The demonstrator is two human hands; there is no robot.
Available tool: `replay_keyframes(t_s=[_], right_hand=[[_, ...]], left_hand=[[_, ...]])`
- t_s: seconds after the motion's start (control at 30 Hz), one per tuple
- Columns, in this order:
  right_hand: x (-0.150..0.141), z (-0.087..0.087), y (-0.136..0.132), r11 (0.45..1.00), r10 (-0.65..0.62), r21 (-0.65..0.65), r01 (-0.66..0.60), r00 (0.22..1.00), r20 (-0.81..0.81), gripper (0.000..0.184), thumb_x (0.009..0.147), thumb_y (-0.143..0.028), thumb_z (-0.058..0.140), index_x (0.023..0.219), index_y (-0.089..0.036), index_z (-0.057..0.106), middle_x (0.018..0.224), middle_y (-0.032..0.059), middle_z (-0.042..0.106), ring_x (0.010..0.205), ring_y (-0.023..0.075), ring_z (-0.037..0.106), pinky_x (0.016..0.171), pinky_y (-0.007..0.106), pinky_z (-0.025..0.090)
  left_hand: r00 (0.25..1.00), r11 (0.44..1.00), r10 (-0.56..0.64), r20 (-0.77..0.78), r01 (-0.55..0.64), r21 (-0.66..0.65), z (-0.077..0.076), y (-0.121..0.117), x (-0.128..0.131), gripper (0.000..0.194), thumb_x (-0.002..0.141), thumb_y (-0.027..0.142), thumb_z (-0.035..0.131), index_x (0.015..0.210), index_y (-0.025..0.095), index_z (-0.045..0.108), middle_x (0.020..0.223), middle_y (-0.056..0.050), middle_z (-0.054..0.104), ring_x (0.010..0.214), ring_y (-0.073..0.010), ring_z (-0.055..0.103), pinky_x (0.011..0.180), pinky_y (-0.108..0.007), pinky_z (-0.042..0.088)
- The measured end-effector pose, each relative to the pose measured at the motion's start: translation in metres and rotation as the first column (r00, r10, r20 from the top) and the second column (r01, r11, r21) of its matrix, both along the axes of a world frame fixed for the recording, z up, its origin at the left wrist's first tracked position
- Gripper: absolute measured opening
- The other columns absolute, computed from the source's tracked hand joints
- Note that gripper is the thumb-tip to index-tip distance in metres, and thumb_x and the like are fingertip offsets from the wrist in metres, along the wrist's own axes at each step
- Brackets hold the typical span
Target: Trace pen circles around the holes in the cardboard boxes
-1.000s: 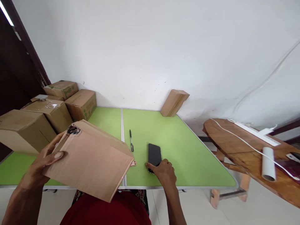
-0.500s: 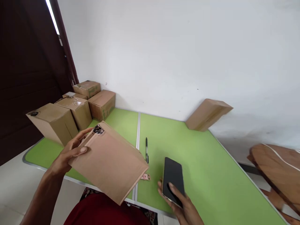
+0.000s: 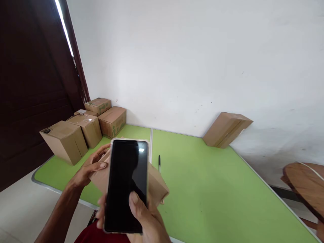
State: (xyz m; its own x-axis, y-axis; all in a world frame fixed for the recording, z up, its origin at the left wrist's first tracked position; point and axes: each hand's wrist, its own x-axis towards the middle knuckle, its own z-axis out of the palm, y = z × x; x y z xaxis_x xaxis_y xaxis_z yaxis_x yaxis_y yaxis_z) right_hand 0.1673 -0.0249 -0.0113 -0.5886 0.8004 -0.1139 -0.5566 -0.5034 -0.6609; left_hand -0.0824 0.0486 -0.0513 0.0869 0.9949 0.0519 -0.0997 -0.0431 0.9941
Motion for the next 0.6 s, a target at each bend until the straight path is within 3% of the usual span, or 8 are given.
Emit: replay_keyframes(t_s=[0.1, 0.2, 0.33, 0.6], right_hand=[[-0.022, -0.013, 0.012, 0.997, 0.082, -0.006, -0.082, 0.996, -0.033, 0.078, 0.09, -0.085, 0.073, 0.119, -0.013, 0.08, 0.107, 0.0175, 0.083, 0.089, 0.0278, 0.081, 0.084, 0.043, 0.064], [-0.026, -0.026, 0.017, 0.997, 0.071, -0.006, -0.071, 0.997, -0.002, 0.079, 0.093, -0.084, 0.069, 0.13, -0.014, 0.076, 0.111, 0.016, 0.083, 0.095, 0.0275, 0.08, 0.087, 0.044, 0.064], [-0.024, -0.036, 0.019, 0.998, 0.068, -0.015, -0.068, 0.998, 0.016, 0.083, 0.094, -0.089, 0.061, 0.128, -0.015, 0.076, 0.114, 0.017, 0.083, 0.096, 0.0276, 0.08, 0.088, 0.044, 0.064], [-0.016, -0.032, 0.016, 0.997, 0.061, -0.057, -0.061, 0.998, 0.004, 0.089, 0.09, -0.096, 0.056, 0.121, -0.016, 0.081, 0.11, 0.0168, 0.084, 0.093, 0.0291, 0.081, 0.092, 0.046, 0.063]], left_hand=[[0.998, 0.998, -0.047, 0.05, 0.044, 0.054, 0.0, 0.0, 0.003, 0.093, 0.071, 0.053, 0.089, 0.156, 0.025, 0.062, 0.15, -0.011, 0.069, 0.145, -0.0435, 0.056, 0.121, -0.05, 0.043], [0.995, 0.997, -0.061, 0.08, 0.057, 0.059, 0.0, -0.001, 0.005, 0.091, 0.069, 0.05, 0.091, 0.153, 0.025, 0.065, 0.156, -0.01, 0.067, 0.149, -0.0436, 0.053, 0.127, -0.05, 0.037], [0.992, 0.997, -0.071, 0.101, 0.066, 0.048, -0.002, 0.001, 0.008, 0.09, 0.069, 0.048, 0.092, 0.152, 0.026, 0.066, 0.158, -0.01, 0.066, 0.153, -0.0436, 0.05, 0.131, -0.052, 0.034], [0.995, 0.995, -0.088, 0.051, 0.085, 0.059, -0.006, 0.003, 0.004, 0.095, 0.07, 0.057, 0.093, 0.154, 0.026, 0.063, 0.158, -0.012, 0.065, 0.151, -0.046, 0.052, 0.127, -0.055, 0.039]])
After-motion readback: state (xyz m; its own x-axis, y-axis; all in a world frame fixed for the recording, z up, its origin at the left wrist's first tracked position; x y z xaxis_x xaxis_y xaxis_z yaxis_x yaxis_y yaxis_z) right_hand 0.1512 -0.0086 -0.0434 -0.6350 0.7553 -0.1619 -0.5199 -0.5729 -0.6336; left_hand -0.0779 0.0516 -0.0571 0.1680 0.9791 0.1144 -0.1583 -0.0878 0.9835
